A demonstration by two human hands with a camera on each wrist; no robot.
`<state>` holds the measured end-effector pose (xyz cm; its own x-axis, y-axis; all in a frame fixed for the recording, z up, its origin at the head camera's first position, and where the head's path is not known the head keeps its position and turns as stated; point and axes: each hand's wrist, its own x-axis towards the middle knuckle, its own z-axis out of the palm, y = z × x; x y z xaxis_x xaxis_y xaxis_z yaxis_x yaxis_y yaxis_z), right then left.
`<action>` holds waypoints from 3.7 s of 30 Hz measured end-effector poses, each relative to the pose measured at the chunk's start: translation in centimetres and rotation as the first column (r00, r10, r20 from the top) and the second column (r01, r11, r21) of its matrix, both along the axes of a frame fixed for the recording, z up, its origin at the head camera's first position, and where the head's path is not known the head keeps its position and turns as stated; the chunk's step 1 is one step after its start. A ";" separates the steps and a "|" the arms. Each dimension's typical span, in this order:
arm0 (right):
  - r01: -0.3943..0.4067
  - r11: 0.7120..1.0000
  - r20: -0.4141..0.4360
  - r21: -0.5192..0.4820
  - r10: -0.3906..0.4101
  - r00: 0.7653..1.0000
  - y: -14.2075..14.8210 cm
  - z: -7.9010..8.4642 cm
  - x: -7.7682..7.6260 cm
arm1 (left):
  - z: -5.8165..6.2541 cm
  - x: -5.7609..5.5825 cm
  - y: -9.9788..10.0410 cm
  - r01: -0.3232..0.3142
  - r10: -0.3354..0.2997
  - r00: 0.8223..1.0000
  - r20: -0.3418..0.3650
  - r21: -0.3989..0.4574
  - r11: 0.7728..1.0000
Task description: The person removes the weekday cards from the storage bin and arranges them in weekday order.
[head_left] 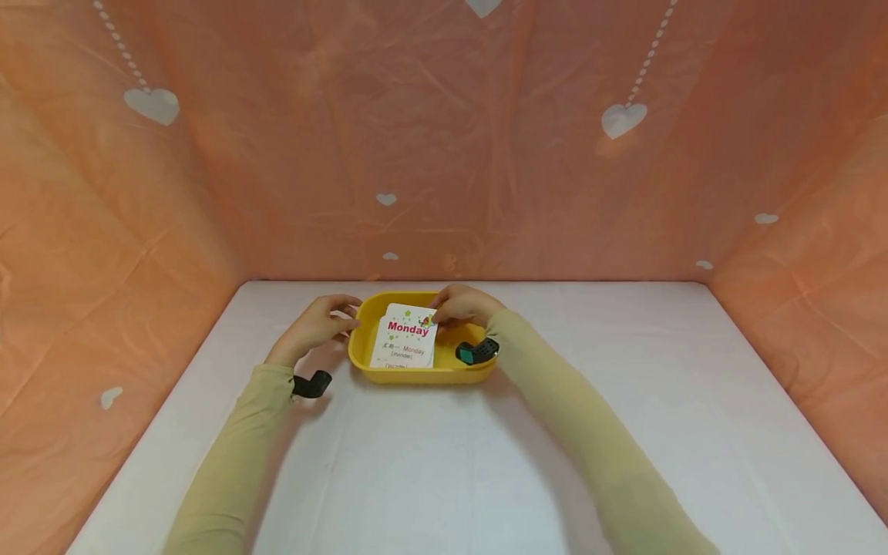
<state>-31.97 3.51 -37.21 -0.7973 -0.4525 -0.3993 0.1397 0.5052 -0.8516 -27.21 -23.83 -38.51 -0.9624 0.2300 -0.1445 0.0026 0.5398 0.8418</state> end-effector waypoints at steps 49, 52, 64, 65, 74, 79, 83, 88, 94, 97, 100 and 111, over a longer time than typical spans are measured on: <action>0.083 0.995 -0.221 -0.056 -0.094 0.971 9.6 4.7 -0.5 | 0.1 0.2 -0.1 0.016 -0.016 1.000 0.012 0.014 1.000; 0.125 0.989 -0.222 -0.074 -0.139 0.965 11.1 4.4 -0.4 | 0.1 0.3 -0.2 0.019 -0.019 1.000 0.010 0.015 1.000; 0.206 0.969 -0.174 -0.132 -0.228 0.958 14.8 3.7 0.0 | 0.0 0.1 -0.8 0.016 -0.016 1.000 0.012 -0.001 1.000; 0.206 0.969 -0.176 -0.133 -0.228 0.958 15.0 3.7 0.0 | 0.0 0.1 -0.8 0.015 -0.015 1.000 0.012 0.000 1.000; 0.200 0.971 -0.184 -0.128 -0.221 0.958 17.3 2.3 -0.1 | -0.2 0.2 -1.0 0.006 -0.006 1.000 0.022 0.008 1.000; 0.240 0.962 -0.153 -0.128 -0.258 0.954 18.5 1.2 0.0 | -0.4 0.1 -1.1 0.002 -0.002 1.000 0.016 0.007 1.000; 0.277 0.951 -0.128 -0.138 -0.295 0.947 19.3 0.3 -0.1 | -0.4 0.1 -1.0 0.004 -0.004 1.000 0.013 0.019 1.000; 0.279 0.951 -0.131 -0.136 -0.296 0.946 20.3 -1.0 -0.1 | 0.0 0.6 -0.9 -0.003 0.002 0.999 0.033 0.052 0.999; 0.322 0.931 -0.117 -0.174 -0.344 0.932 20.7 -2.4 -0.1 | -0.6 0.1 -0.9 -0.032 0.025 0.996 0.081 0.091 0.995; 0.355 0.922 -0.107 -0.158 -0.373 0.922 20.7 -2.6 -0.1 | -0.5 -0.2 -0.7 -0.032 0.024 0.996 0.087 0.090 0.995; 0.381 0.914 -0.098 -0.139 -0.396 0.913 20.6 -2.8 -0.3 | -0.4 -0.4 -0.5 -0.026 0.019 0.996 0.083 0.082 0.996; 0.389 0.907 -0.095 -0.159 -0.407 0.909 19.7 -3.9 -0.5 | -0.4 -0.2 -0.5 -0.021 0.013 0.994 0.105 0.069 0.997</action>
